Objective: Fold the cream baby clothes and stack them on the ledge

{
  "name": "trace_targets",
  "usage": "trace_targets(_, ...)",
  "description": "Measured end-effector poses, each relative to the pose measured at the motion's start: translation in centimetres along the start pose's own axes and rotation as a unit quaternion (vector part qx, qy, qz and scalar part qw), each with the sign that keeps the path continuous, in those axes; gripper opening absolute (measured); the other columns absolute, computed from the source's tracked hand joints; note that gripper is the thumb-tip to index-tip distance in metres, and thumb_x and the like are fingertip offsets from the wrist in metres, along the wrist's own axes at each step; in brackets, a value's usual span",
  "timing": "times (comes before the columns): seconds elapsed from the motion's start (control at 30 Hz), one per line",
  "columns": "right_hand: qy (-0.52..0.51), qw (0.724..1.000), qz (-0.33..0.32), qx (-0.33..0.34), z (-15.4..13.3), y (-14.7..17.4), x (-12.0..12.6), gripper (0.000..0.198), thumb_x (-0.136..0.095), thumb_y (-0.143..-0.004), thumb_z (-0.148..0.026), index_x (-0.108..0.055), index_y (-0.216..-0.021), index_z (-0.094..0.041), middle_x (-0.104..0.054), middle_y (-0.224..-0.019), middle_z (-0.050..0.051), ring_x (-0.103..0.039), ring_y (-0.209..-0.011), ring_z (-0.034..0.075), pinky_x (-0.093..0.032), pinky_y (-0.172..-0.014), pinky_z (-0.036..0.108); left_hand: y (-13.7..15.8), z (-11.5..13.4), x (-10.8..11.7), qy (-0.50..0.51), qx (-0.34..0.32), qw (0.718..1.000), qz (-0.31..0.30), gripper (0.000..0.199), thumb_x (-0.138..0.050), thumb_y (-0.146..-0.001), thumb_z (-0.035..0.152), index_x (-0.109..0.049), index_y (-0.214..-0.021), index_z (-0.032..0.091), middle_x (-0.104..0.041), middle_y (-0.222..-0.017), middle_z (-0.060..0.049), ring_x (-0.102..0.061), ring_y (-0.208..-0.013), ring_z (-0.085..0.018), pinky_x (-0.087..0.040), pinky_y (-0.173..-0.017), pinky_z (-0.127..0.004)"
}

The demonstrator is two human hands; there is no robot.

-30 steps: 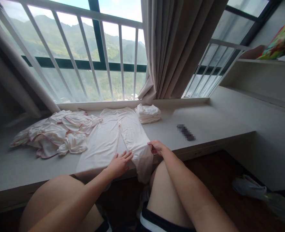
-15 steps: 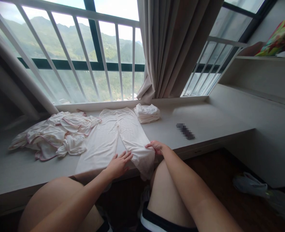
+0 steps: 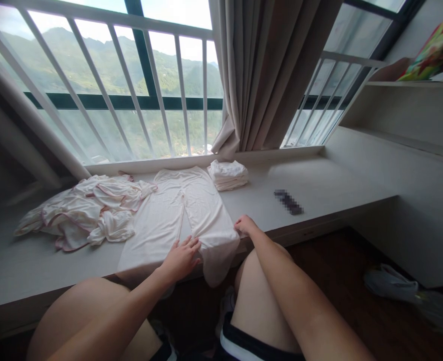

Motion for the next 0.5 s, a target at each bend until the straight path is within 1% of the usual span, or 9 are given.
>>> trace_targets(0.07, 0.049, 0.998, 0.027, 0.016, -0.2, -0.1, 0.1, 0.005, -0.070, -0.074, -0.017, -0.070, -0.077, -0.013, -0.070, -0.074, 0.005, -0.060, -0.069, 0.014, -0.039, -0.062, 0.021, 0.3, 0.3, 0.5, -0.005, -0.001, 1.000, 0.010, 0.054, -0.059, -0.093, 0.036, -0.051, -0.145, 0.027, -0.046, -0.158, -0.009, -0.034, -0.150, -0.031, -0.030, -0.117, -0.063)
trace_targets(0.1, 0.072, 0.996, 0.040, 0.022, -0.3, 0.0, 0.1, 0.008, -0.069, -0.076, -0.019, -0.070, -0.082, -0.014, -0.072, -0.080, 0.005, -0.062, -0.073, 0.014, -0.039, -0.065, 0.022, 0.4, 0.4, 0.8, -0.006, -0.001, 1.000, 0.013, 0.052, -0.059, -0.093, 0.036, -0.052, -0.144, 0.027, -0.047, -0.157, -0.009, -0.035, -0.150, -0.031, -0.030, -0.117, -0.062)
trace_targets(0.2, 0.136, 0.988, 0.065, 0.027, -0.4, 0.3, -0.2, 0.025, -0.073, -0.079, -0.033, -0.070, -0.097, -0.015, -0.073, -0.093, 0.009, -0.064, -0.083, 0.018, -0.040, -0.069, 0.024, 0.9, 0.3, 2.3, -0.008, 0.009, 1.000, 0.029, 0.053, -0.059, -0.094, 0.035, -0.051, -0.146, 0.028, -0.043, -0.160, -0.008, -0.034, -0.150, -0.030, -0.032, -0.118, -0.057)
trace_targets(0.27, 0.171, 0.983, 0.067, 0.024, -0.3, 0.6, -0.7, 0.034, -0.076, -0.078, -0.041, -0.069, -0.098, -0.015, -0.072, -0.094, 0.012, -0.065, -0.086, 0.022, -0.040, -0.070, 0.026, 1.2, -0.6, 3.8, -0.014, 0.041, 0.998, 0.051, 0.053, -0.058, -0.095, 0.036, -0.051, -0.147, 0.025, -0.046, -0.157, -0.010, -0.039, -0.146, -0.030, -0.038, -0.114, -0.051)
trace_targets(0.33, 0.193, 0.979, 0.063, 0.025, -0.3, 0.8, -1.1, 0.030, -0.074, -0.080, -0.042, -0.069, -0.093, -0.015, -0.072, -0.093, 0.013, -0.065, -0.086, 0.023, -0.040, -0.071, 0.026, 1.7, -2.3, 4.9, -0.027, 0.099, 0.993, 0.062, 0.048, -0.058, -0.095, 0.037, -0.057, -0.140, 0.019, -0.055, -0.146, -0.015, -0.050, -0.135, -0.032, -0.045, -0.105, -0.047)
trace_targets(0.37, 0.198, 0.978, 0.062, 0.028, -0.3, 0.8, -1.2, 0.027, -0.072, -0.082, -0.041, -0.069, -0.091, -0.015, -0.072, -0.092, 0.013, -0.065, -0.086, 0.022, -0.040, -0.071, 0.026, 2.1, -3.4, 5.0, -0.034, 0.131, 0.989, 0.054, 0.044, -0.057, -0.095, 0.039, -0.062, -0.132, 0.017, -0.060, -0.138, -0.017, -0.054, -0.129, -0.033, -0.048, -0.100, -0.045)
trace_targets(0.43, 0.199, 0.977, 0.065, 0.033, -0.4, 0.6, -1.2, 0.022, -0.066, -0.087, -0.038, -0.068, -0.093, -0.017, -0.072, -0.094, 0.011, -0.064, -0.085, 0.020, -0.039, -0.070, 0.025, 2.7, -5.3, 4.3, -0.036, 0.180, 0.983, 0.013, 0.038, -0.056, -0.095, 0.043, -0.070, -0.115, 0.014, -0.066, -0.122, -0.018, -0.060, -0.118, -0.034, -0.051, -0.092, -0.043)
trace_targets(0.5, 0.194, 0.978, 0.070, 0.035, -0.5, 0.4, -1.0, 0.022, -0.061, -0.090, -0.036, -0.067, -0.100, -0.017, -0.072, -0.096, 0.009, -0.064, -0.083, 0.018, -0.039, -0.069, 0.024, 3.2, -6.4, 2.9, -0.010, 0.192, 0.981, -0.031, 0.037, -0.053, -0.097, 0.044, -0.070, -0.110, 0.013, -0.069, -0.115, -0.018, -0.063, -0.113, -0.033, -0.050, -0.092, -0.040)
Point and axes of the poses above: each hand's wrist, its own y-axis away from the middle knuckle, its own x-axis out of the back of the hand, z = x × y, the point moved 10 cm from there along -y, towards the middle knuckle
